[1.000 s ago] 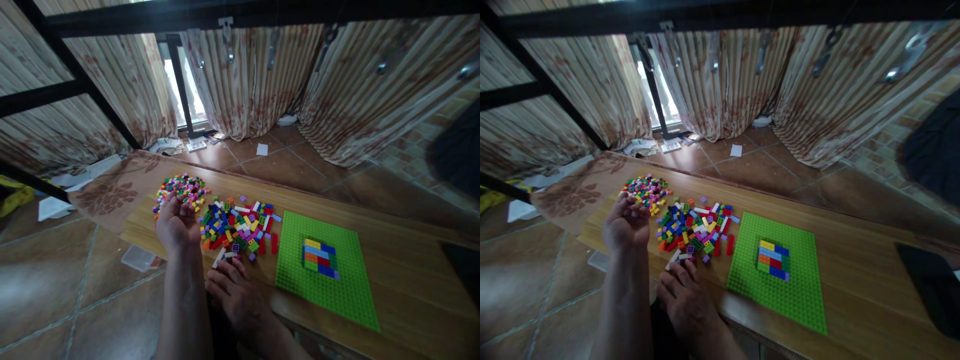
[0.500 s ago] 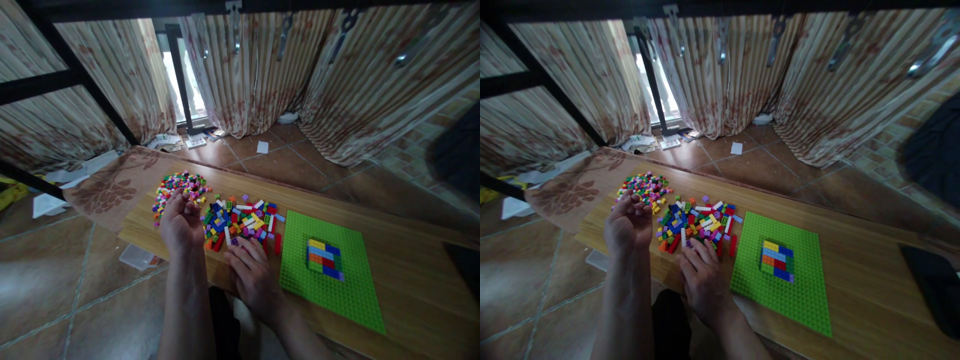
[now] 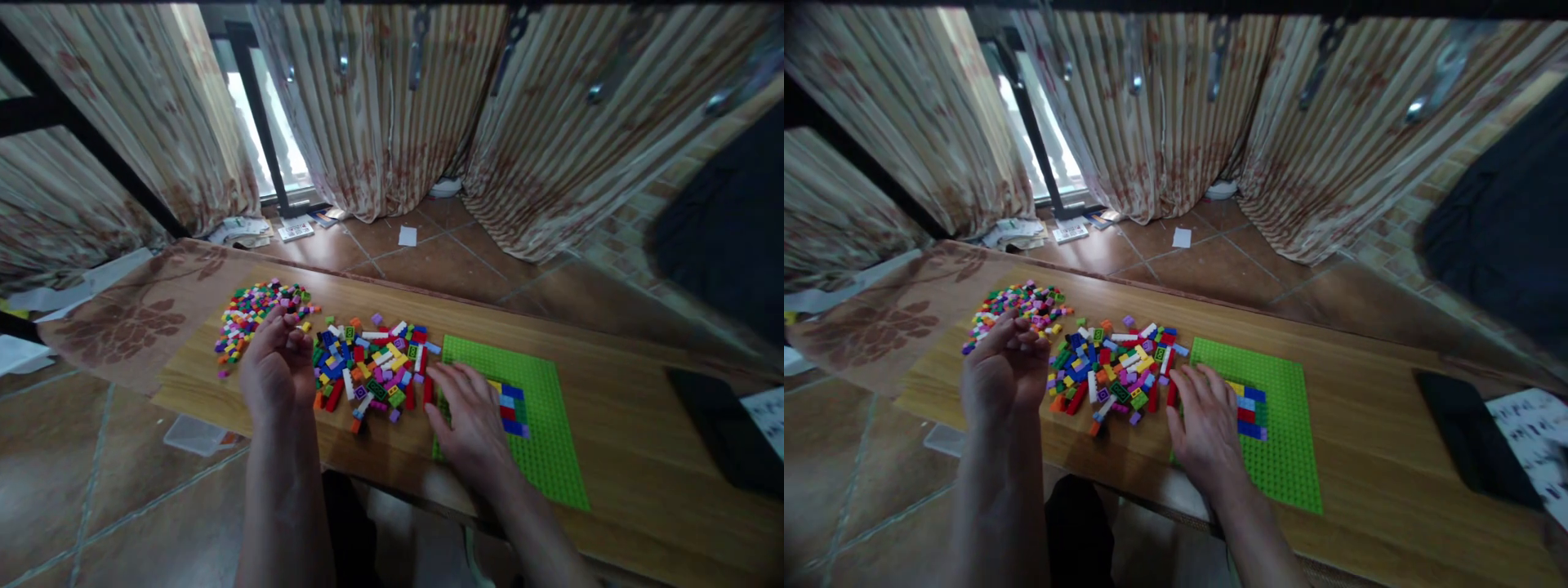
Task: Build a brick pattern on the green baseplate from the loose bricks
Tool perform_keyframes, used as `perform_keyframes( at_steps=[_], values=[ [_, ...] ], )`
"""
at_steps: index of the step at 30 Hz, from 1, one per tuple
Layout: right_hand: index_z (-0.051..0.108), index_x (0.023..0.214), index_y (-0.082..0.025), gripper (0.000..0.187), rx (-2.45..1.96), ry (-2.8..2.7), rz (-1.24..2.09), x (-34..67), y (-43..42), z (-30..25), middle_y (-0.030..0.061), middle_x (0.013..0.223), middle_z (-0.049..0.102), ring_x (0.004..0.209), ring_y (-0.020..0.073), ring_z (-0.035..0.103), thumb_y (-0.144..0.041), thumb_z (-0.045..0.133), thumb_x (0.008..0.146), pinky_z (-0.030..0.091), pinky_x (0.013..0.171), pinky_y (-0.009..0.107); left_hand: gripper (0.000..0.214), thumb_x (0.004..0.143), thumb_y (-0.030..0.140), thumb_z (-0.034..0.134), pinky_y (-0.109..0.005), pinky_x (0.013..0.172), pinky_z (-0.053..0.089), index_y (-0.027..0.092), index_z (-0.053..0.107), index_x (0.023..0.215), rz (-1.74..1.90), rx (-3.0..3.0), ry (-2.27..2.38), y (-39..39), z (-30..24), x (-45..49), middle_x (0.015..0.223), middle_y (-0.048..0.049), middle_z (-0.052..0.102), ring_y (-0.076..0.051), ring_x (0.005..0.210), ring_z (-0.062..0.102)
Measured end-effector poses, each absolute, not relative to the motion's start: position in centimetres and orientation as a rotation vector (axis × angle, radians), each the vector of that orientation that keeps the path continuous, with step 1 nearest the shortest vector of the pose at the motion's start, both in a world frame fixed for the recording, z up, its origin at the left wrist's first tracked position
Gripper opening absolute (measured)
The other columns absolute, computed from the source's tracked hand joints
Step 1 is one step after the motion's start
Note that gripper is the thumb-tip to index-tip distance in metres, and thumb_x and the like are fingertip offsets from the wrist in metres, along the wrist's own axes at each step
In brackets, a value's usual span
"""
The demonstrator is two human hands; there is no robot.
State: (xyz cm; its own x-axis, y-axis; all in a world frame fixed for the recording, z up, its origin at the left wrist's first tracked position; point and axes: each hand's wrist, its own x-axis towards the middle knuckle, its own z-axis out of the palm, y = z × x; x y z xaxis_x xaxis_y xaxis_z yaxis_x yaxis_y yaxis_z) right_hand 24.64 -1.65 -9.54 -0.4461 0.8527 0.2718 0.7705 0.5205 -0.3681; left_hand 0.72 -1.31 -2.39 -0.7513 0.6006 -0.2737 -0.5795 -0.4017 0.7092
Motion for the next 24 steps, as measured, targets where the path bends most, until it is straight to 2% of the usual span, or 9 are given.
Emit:
perform_keyframes(
  at_steps=[6,10,14,19,24],
  values=[
    [0.059,0.123,-0.020,0.033,-1.312,-2.329,0.338,23.7,-2.2,-9.3,0.0065,0.123,0.065,0.124,0.0281,0.043,-0.023,0.053,0.090,0.033,0.102,0.047,0.008,0.071,0.008,0.062,-0.011,0.046,0.040,0.016,0.061,0.073,2.114,0.114,1.115,-1.1,-2.2,1.1,0.060,0.0054,0.054,-0.002,0.046,0.047],
    [0.061,0.120,-0.021,0.032,-1.273,-2.269,0.344,23.2,-2.1,-9.6,0.0071,0.116,0.066,0.119,0.0282,0.046,-0.021,0.057,0.088,0.034,0.101,0.047,0.011,0.075,0.007,0.057,-0.012,0.046,0.041,0.016,0.060,0.071,2.098,0.088,1.126,-0.9,-1.9,1.7,0.060,0.0043,0.053,-0.002,0.044,0.044],
    [0.061,0.120,-0.020,0.036,-1.226,-2.197,0.345,22.7,-2.3,-9.8,0.0088,0.112,0.063,0.110,0.0274,0.051,-0.017,0.059,0.084,0.040,0.098,0.047,0.016,0.074,0.002,0.053,-0.012,0.043,0.042,0.016,0.061,0.070,2.086,0.066,1.064,-0.8,-1.7,2.2,0.061,0.0012,0.055,-0.003,0.045,0.044],
    [0.059,0.123,-0.020,0.036,-1.139,-2.123,0.435,21.8,-2.8,-10.1,0.0101,0.111,0.061,0.102,0.0229,0.057,-0.014,0.047,0.090,0.049,0.091,0.040,0.016,0.074,0.003,0.053,-0.011,0.043,0.040,0.015,0.063,0.074,2.029,0.079,1.083,-0.5,-1.7,2.6,0.060,0.0018,0.055,-0.003,0.046,0.045],
    [0.059,0.123,-0.020,0.036,-1.039,-2.033,0.616,21.5,-2.7,-9.9,0.0092,0.111,0.063,0.102,0.0189,0.061,-0.012,0.045,0.091,0.053,0.090,0.033,0.011,0.065,0.007,0.063,-0.010,0.046,0.039,0.014,0.066,0.073,1.989,0.212,1.171,0.0,-2.1,3.5,0.063,0.0022,0.059,-0.003,0.051,0.049]
  ],
)
